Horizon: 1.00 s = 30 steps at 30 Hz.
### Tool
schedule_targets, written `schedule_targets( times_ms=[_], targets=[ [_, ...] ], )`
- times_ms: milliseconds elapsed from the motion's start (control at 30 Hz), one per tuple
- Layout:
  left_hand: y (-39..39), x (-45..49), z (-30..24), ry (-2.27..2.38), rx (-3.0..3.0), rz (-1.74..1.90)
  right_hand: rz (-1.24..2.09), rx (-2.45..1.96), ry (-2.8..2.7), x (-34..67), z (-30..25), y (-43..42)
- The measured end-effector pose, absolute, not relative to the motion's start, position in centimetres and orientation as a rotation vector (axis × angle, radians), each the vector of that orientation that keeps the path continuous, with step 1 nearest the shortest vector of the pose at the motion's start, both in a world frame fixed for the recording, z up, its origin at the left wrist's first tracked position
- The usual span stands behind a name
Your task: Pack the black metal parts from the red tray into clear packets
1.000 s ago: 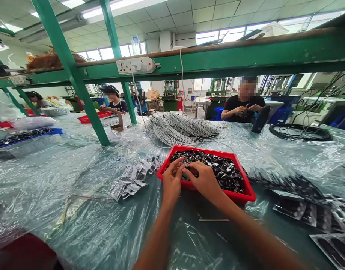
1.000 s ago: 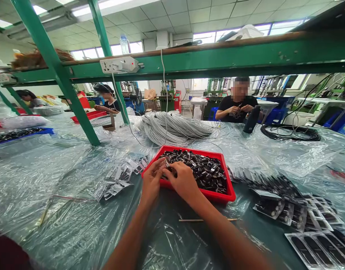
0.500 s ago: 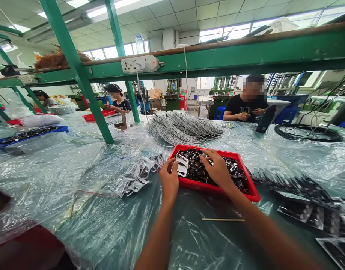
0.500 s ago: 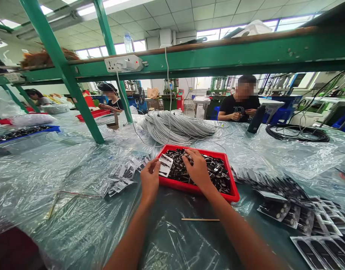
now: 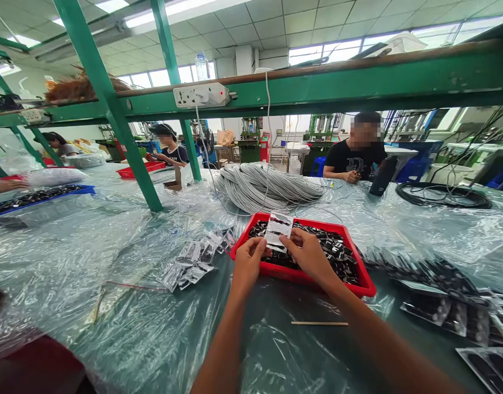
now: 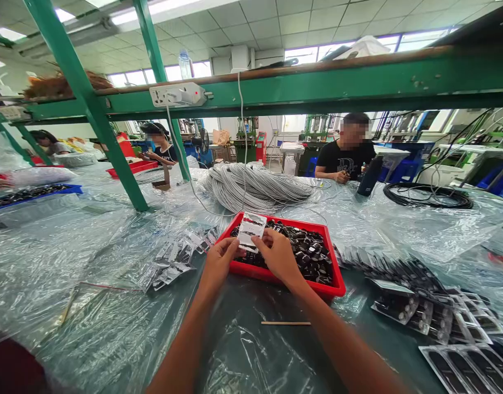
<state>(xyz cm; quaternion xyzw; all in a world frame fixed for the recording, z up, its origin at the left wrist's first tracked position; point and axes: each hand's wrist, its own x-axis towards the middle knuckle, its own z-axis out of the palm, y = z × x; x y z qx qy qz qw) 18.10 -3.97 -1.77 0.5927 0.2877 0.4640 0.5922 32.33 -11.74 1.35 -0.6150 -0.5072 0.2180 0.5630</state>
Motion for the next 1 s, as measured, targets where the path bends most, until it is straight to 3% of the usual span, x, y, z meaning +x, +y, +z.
schedule_targets(
  times_ms=[333, 533, 767, 1000],
  targets=[
    [-4.7, 18.7, -2.0, 0.520, 1.226, 1.095, 1.160, -1.193, -1.019, 32.3, 0.0, -11.3],
    [-5.0, 18.7, -1.7, 0.728, 1.441, 1.157, 0.145, -1.574, -1.337, 32.4, 0.1, -11.3],
    [-4.4, 17.5, -1.0, 0.539, 1.627, 0.985, 0.169, -1.503, -1.727, 32.3, 0.4, -11.8],
    [-0.9, 15.0, -2.2, 1.164, 1.477, 1.436, 0.075, -1.510, -1.593, 32.7, -0.5, -10.8]
  ],
)
